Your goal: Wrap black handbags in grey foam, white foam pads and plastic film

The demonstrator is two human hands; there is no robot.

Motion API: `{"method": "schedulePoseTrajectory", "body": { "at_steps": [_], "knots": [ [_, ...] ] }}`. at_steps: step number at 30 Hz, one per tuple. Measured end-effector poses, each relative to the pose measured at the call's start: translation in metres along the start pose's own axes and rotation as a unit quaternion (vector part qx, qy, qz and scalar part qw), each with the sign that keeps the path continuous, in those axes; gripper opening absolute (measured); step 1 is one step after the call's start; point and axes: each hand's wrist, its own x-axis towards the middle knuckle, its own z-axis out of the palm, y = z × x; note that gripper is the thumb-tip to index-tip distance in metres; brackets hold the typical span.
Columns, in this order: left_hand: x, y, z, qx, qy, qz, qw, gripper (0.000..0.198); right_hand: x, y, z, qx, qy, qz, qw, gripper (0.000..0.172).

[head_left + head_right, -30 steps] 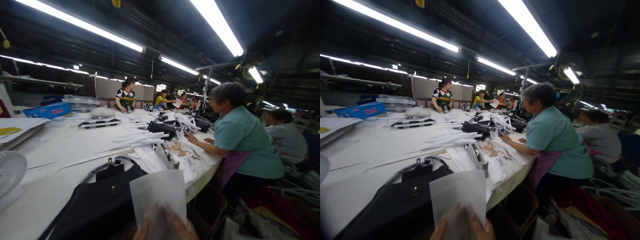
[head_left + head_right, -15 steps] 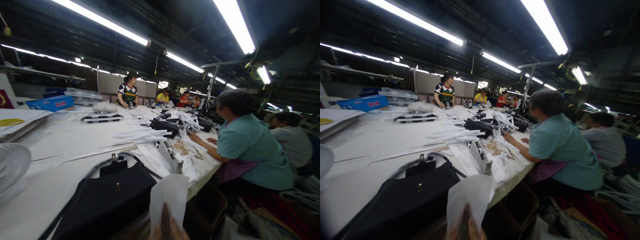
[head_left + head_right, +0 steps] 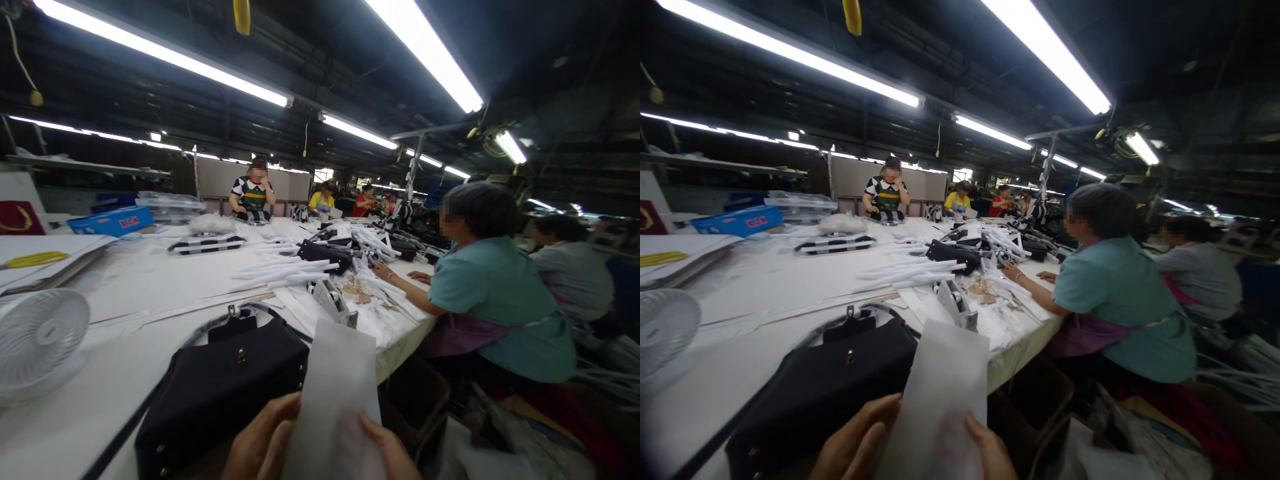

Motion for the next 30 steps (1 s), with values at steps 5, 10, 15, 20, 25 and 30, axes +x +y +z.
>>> {"method": "schedulePoseTrajectory", "body": {
  "at_steps": [5, 10, 15, 20, 25, 30],
  "knots": [
    [0.016, -0.016, -0.041, 0.35, 0.086, 0.212, 0.908, 0.041, -0.021, -0.008, -0.001, 0.086, -0.007, 0.024, 0.996, 0.031],
    [0.03, -0.039, -0.066, 0.509, 0.022, 0.144, 0.848, 0.059, -0.034, -0.017, -0.001, 0.093, 0.012, -0.019, 0.995, 0.026],
    [0.031, -0.027, -0.07, 0.501, -0.047, 0.057, 0.862, 0.056, -0.051, -0.026, 0.006, 0.086, 0.077, -0.084, 0.99, 0.031],
    [0.031, -0.017, -0.066, 0.489, -0.057, 0.036, 0.87, 0.053, -0.067, -0.041, 0.015, -0.062, 0.212, -0.29, 0.931, 0.06],
    [0.025, -0.035, -0.063, 0.467, -0.019, 0.08, 0.88, 0.05, -0.051, -0.064, 0.043, -0.352, 0.216, -0.418, 0.809, 0.055],
    [0.018, -0.045, -0.06, 0.46, 0.003, 0.104, 0.882, 0.045, 0.007, -0.058, 0.097, -0.615, 0.024, -0.493, 0.615, 0.04]
  ]
}}
